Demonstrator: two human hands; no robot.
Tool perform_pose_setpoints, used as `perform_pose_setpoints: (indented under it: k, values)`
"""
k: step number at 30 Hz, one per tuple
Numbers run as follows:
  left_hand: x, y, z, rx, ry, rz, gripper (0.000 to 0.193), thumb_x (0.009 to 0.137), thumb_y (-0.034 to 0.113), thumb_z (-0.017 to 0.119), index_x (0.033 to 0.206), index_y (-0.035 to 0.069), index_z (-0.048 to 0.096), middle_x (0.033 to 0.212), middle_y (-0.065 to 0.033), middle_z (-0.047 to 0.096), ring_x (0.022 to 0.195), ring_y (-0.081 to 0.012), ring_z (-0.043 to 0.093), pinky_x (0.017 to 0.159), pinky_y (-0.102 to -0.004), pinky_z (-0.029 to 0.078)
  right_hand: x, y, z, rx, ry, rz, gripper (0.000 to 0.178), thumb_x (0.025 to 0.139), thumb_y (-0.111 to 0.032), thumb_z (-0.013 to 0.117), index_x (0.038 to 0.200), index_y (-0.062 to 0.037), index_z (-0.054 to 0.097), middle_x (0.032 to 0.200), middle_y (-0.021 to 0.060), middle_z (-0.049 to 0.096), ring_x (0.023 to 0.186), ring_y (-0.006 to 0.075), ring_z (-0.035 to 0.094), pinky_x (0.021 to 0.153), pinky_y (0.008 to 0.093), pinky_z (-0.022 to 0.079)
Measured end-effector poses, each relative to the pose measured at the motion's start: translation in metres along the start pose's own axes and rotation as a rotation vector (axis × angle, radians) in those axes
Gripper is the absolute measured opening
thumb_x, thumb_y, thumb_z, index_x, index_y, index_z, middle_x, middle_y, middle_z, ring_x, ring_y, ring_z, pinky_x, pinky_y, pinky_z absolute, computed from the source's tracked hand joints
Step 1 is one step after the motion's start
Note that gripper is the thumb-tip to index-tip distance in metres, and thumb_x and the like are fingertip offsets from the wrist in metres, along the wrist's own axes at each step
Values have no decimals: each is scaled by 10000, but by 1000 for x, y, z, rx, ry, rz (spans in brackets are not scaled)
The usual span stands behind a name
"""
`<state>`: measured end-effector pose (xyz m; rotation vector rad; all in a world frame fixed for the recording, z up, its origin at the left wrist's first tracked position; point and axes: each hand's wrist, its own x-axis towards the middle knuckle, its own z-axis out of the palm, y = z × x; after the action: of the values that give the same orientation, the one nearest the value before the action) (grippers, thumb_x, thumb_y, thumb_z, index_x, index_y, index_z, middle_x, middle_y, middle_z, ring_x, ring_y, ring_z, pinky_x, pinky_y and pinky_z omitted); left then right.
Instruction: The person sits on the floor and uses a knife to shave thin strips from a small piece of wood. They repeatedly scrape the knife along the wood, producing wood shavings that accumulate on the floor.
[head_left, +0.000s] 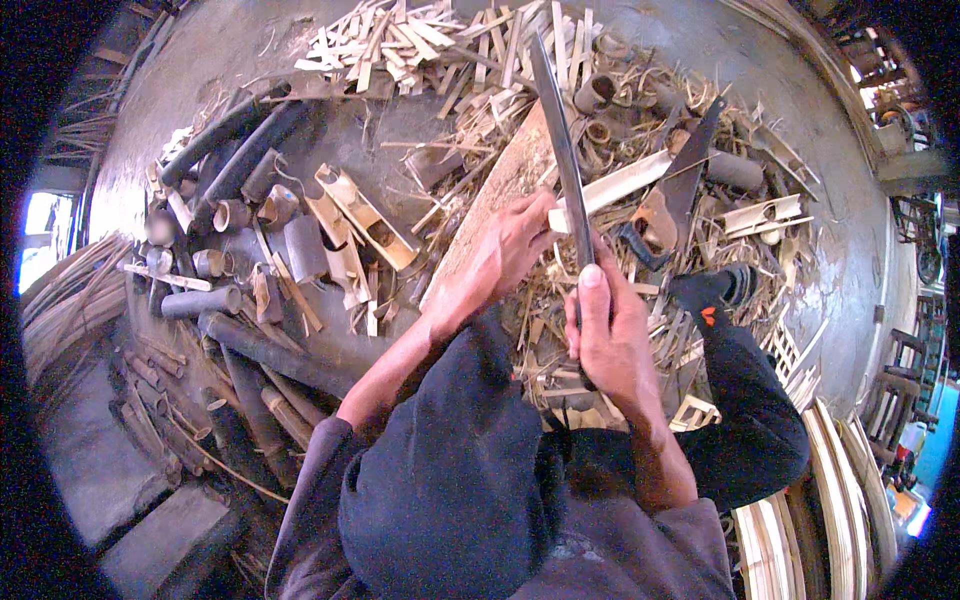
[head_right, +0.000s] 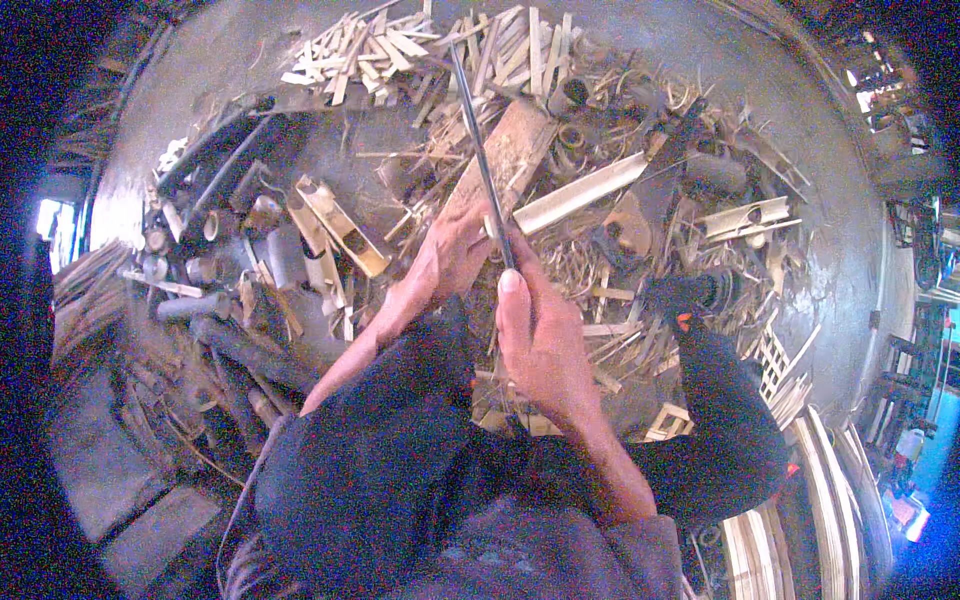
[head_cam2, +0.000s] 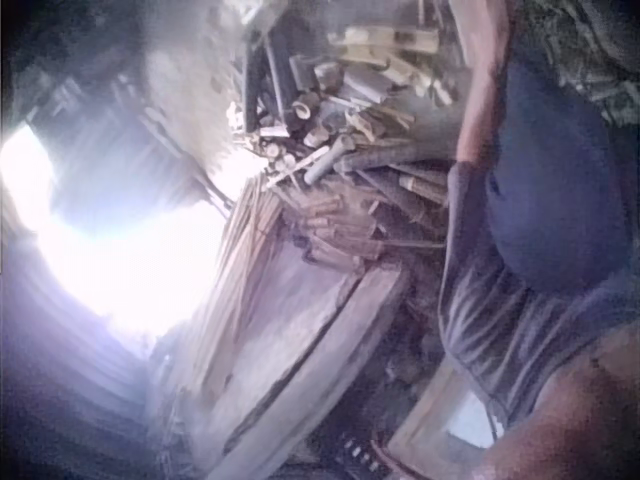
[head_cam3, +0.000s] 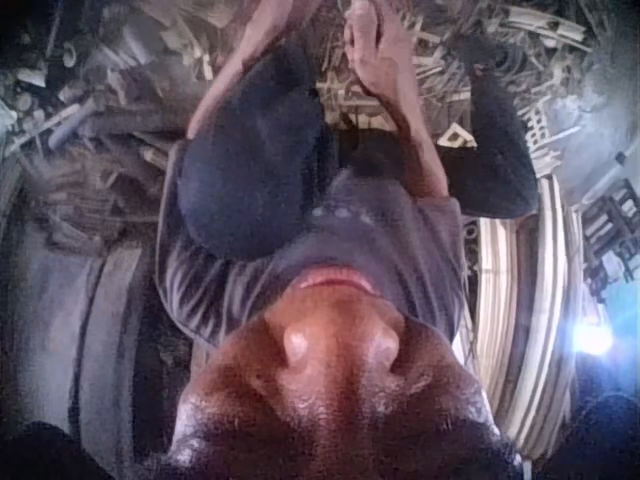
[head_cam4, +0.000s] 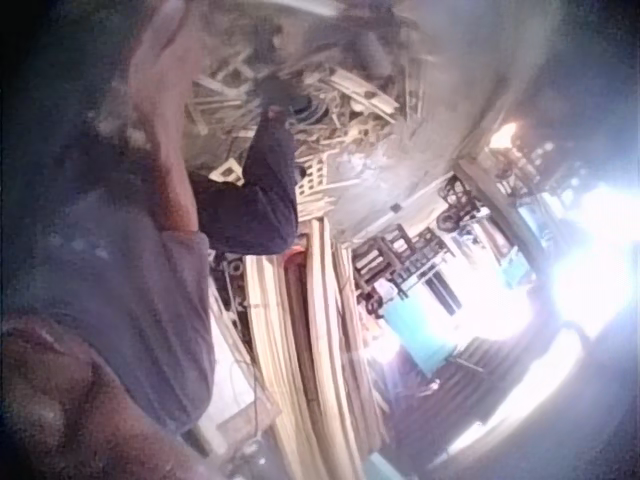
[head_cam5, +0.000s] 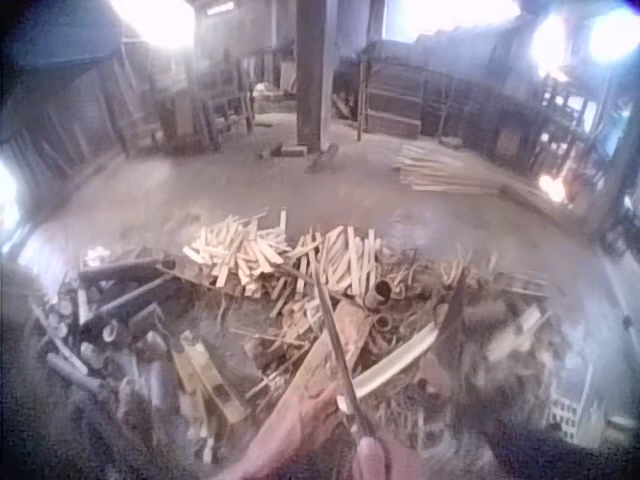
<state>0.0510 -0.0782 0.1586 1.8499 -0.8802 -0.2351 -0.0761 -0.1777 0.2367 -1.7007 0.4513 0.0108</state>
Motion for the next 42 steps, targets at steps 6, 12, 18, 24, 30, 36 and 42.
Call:
perform_pose_setpoints:
  k: [6,12,18,24,30,36,42]
  values:
    - [-5,24,-8,-69,49,-17,194,809,59,653,965,58,539,897,-141,580,902,-361,602,746,-398,497,-16,-30,-3,-71,-4,53,470,984,-226,405,1436,-104,361,636,60,500,581,142,478,580,329,436]
    - [-1,24,-6,-10,110,-12,272,804,70,661,1039,57,527,936,-160,590,907,-363,602,775,-399,496,-10,-37,-8,-104,-32,69,486,985,-215,383,1457,-113,327,667,43,522,617,146,496,616,311,446]
    - [-33,-10,4,-13,163,-20,339,830,154,696,1084,9,525,1035,-167,620,962,-300,624,830,-363,513,-4,14,2,-107,-21,91,482,975,-254,414,1409,-63,331,781,156,616,672,258,605,665,387,488]
    - [-76,40,-41,130,295,-235,369,968,302,423,766,31,571,699,-89,618,623,-197,577,570,-339,438,2,6,25,-265,-126,-70,376,966,-353,422,1157,-37,489,916,269,637,834,465,610,718,524,487]
    - [-64,39,-29,390,457,-303,413,1000,301,345,786,15,554,673,-161,603,588,-271,560,599,-404,437,11,63,55,-272,-70,-258,300,933,-287,508,1084,-28,515,789,252,614,754,447,603,657,501,467]
    - [-55,16,-46,405,423,-373,398,1001,276,347,770,3,521,644,-161,587,552,-266,539,564,-390,437,38,168,55,-244,-53,137,424,951,-400,439,892,-4,577,747,252,613,732,439,608,654,508,472]
    - [-67,0,-69,747,569,-227,397,1001,264,340,756,-2,504,625,-153,578,535,-256,533,537,-378,434,30,125,71,-66,-198,-32,402,965,-373,436,866,-6,568,744,224,595,676,352,591,646,444,457]
